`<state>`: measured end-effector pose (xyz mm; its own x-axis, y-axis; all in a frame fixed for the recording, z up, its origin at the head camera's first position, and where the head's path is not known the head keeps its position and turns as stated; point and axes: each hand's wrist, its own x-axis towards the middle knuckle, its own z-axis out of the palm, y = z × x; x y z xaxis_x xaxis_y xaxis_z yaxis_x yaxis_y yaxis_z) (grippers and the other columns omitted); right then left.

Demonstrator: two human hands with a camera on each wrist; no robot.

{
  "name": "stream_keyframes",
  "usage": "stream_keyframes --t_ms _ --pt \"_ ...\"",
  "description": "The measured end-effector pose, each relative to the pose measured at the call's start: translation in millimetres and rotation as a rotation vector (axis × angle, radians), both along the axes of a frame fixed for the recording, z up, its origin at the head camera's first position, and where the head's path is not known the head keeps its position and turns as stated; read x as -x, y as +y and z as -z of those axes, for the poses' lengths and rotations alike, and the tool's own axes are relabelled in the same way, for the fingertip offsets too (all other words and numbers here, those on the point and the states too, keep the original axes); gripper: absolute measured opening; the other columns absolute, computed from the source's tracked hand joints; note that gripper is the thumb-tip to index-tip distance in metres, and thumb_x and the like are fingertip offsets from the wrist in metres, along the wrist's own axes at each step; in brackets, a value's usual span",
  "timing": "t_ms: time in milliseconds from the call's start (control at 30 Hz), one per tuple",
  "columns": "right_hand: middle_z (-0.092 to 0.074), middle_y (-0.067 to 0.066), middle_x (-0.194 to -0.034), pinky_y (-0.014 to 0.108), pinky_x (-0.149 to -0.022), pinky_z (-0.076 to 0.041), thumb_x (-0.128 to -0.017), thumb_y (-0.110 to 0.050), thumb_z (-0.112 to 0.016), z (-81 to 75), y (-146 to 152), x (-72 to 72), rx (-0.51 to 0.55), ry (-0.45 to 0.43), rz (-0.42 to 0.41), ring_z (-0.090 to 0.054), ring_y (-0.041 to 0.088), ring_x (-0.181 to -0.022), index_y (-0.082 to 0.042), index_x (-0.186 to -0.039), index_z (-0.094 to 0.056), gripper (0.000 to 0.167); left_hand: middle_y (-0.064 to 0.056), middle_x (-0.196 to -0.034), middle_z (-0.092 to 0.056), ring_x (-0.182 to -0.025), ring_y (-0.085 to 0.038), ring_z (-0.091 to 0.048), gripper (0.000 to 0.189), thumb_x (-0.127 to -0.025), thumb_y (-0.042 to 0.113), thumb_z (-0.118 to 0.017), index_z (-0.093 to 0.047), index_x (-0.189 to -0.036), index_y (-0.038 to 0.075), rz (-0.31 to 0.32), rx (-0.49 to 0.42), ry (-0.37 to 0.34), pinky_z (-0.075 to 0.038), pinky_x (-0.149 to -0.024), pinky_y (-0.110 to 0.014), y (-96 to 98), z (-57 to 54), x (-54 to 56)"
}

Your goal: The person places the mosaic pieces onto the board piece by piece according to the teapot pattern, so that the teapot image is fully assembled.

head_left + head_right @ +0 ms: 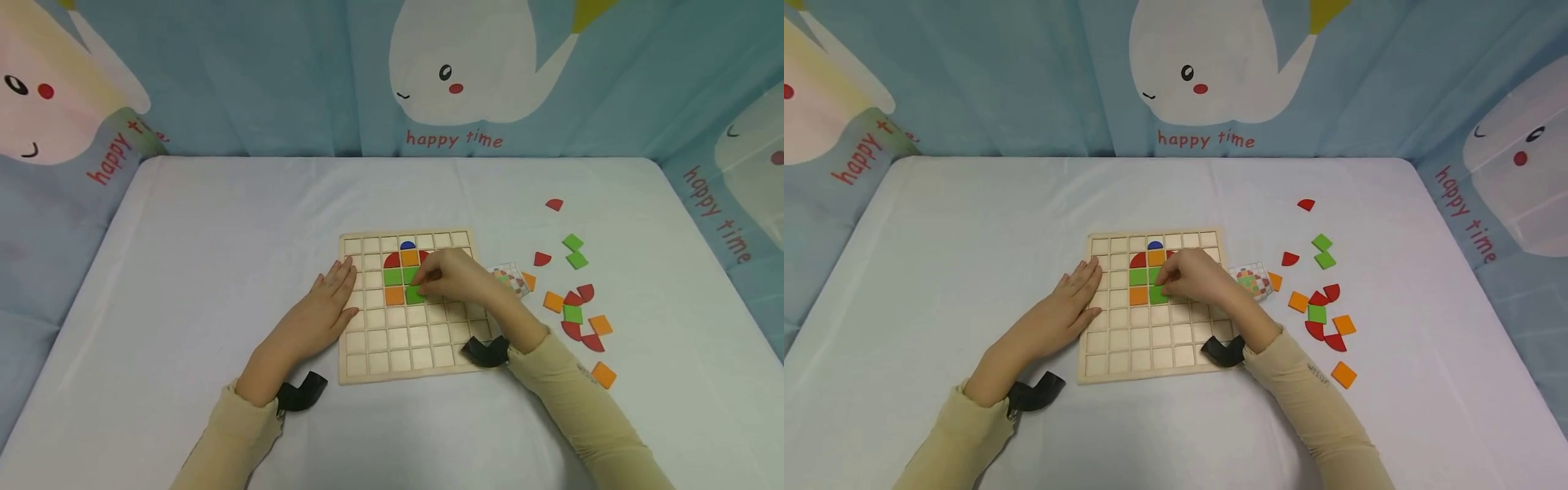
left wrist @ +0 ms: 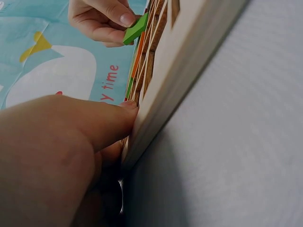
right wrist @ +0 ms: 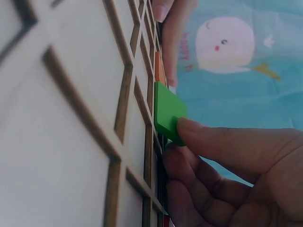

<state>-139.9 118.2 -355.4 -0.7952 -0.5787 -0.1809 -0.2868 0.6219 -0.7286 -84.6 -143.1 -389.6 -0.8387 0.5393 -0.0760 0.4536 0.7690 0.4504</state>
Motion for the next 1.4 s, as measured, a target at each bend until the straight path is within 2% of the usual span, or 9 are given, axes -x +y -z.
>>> stream_keyframes --t_ms 367,767,900,1100,1267,1400 --pt "-0.066 -0.002 -0.082 0.027 -0.068 -0.05 -0.08 -0.004 -0.073 -2.7 -2 -2.7 -0.016 0.019 0.012 -0.058 0.012 -0.074 -0.007 -0.085 -0.075 0.006 -0.02 -0.154 -0.012 -0.142 -0.033 -0.009 0.061 -0.099 0.021 -0.049 -0.022 -0.145 -0.009 -0.003 0.003 0.001 -0.014 -0.112 -0.051 -0.7 -0.7 -1.8" --pt "-0.065 -0.001 -0.081 0.025 -0.066 -0.05 -0.079 -0.004 -0.074 0.9 -1 -3.4 0.004 0.05 -0.019 -0.058 0.011 -0.073 -0.005 -0.086 -0.076 0.007 -0.021 -0.154 -0.013 -0.142 -0.034 -0.01 0.061 -0.098 0.02 -0.05 -0.022 -0.144 -0.01 -0.005 0.004 0.001 -0.015 -0.112 -0.051 1.1 -0.8 -2.9" --pt "-0.065 -0.002 -0.082 0.026 -0.067 -0.051 -0.079 -0.005 -0.075 0.4 2 -2.6 0.017 0.055 -0.006 -0.059 0.011 -0.073 -0.006 -0.086 -0.075 0.007 -0.02 -0.154 -0.012 -0.142 -0.034 -0.009 0.062 -0.098 0.021 -0.049 -0.022 -0.145 -0.009 -0.002 0.003 0.009 -0.015 -0.112 -0.051 1.6 0.5 -1.9" --pt "-0.068 0.002 -0.085 0.029 -0.071 -0.051 -0.08 -0.005 -0.074 -7.6 13 2.8 0.057 0.015 0.058 -0.06 0.014 -0.074 -0.003 -0.09 -0.073 0.011 -0.02 -0.154 -0.012 -0.142 -0.033 -0.009 0.062 -0.098 0.021 -0.05 -0.022 -0.145 -0.009 -0.001 -0.001 0.016 -0.015 -0.112 -0.051 -1.2 1.8 -2.2" --pt "-0.069 0.005 -0.088 0.03 -0.072 -0.051 -0.083 -0.005 -0.072 -19.8 36 6.7 0.064 -0.002 0.172 -0.062 0.017 -0.078 -0.001 -0.095 -0.072 0.013 -0.02 -0.154 -0.012 -0.142 -0.033 -0.009 0.062 -0.098 0.022 -0.05 -0.022 -0.145 -0.009 0.001 -0.005 0.017 -0.014 -0.112 -0.051 -1.1 2.5 -2.0" --pt "-0.068 0.007 -0.088 0.027 -0.069 -0.052 -0.085 -0.008 -0.07 -27.5 65 3.8 0.036 0.001 0.261 -0.063 0.017 -0.078 0.0 -0.098 -0.07 0.015 -0.02 -0.154 -0.012 -0.142 -0.033 -0.008 0.062 -0.099 0.022 -0.049 -0.022 -0.145 -0.009 0.001 -0.003 0.014 -0.014 -0.112 -0.05 -0.7 1.7 -2.2"
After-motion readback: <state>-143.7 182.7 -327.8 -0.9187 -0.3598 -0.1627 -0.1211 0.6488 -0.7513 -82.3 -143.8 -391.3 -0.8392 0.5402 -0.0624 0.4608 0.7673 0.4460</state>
